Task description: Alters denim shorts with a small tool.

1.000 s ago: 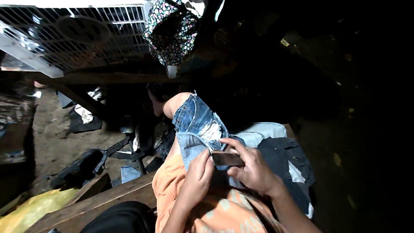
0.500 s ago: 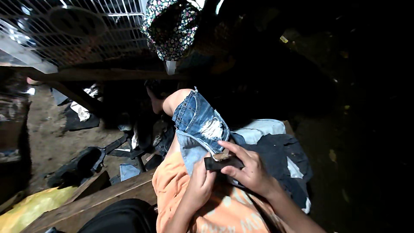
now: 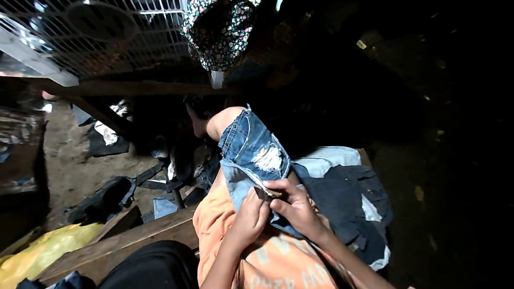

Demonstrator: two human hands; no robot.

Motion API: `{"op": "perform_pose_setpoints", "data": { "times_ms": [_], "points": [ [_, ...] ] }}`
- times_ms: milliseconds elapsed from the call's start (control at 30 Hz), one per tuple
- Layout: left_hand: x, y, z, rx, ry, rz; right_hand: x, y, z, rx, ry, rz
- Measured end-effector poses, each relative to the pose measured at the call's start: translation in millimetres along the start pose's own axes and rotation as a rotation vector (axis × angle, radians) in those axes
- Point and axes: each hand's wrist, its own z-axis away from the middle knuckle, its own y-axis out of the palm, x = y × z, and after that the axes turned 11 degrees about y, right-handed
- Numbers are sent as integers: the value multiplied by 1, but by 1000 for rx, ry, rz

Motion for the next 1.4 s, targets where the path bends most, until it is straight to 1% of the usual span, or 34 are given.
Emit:
{"op": "perform_pose_setpoints", "data": {
  "times_ms": [67, 100, 200, 267, 333, 400, 467, 500, 600, 667, 733, 800, 900, 1000, 1067, 1133, 1233, 1300, 1400],
  "points": [
    [6, 3, -3, 26, 13, -48, 1, -1, -2, -14, 77, -71],
    [8, 3, -4, 47, 17, -58, 4, -2, -3, -7, 148, -112],
    [11, 5, -4, 63, 17, -71, 18, -12, -8, 86, 393, -261],
    [9, 6, -4, 40, -3, -45, 24, -18, -11, 134, 455, -282],
    [7, 5, -4, 11, -39, -14, 24, -20, -11, 159, 428, -245],
    [1, 1, -4, -13, -126, -11, 20, -20, -9, 189, 327, -164],
    [-5, -3, -5, -26, -239, -80, 18, -19, -6, 199, 239, -70],
    [-7, -5, -7, -30, -270, -120, 17, -17, -4, 187, 200, -10],
    [-15, -11, -10, -16, -245, -196, 13, -18, -2, 110, 75, 265],
    [-21, -13, -11, 10, -234, -173, 12, -20, 0, 62, -1, 447],
    [-22, -14, -9, 30, -216, -116, 13, -22, 3, 30, -47, 551],
    [-21, -13, -4, 32, -177, -61, 16, -24, 5, 45, -40, 573],
    [-17, -13, 3, 17, -114, 18, 16, -21, 8, 59, -30, 504],
    [-18, -10, 8, -41, -73, 81, 8, -9, 13, -28, -112, 440],
    [-16, -10, 9, -64, -25, 41, 2, -3, 13, -40, -125, 370],
    [-10, -11, 9, -50, 10, -44, -1, 3, 12, -28, -77, 262],
    [4, -4, 10, -6, 36, -125, -4, 8, 11, -43, 37, 67],
    [10, -2, 7, 21, 17, -115, 0, 5, 7, -22, 188, -89],
    [13, -2, 9, -6, -73, 41, 16, -11, -4, 164, 489, -286]
  ]
}}
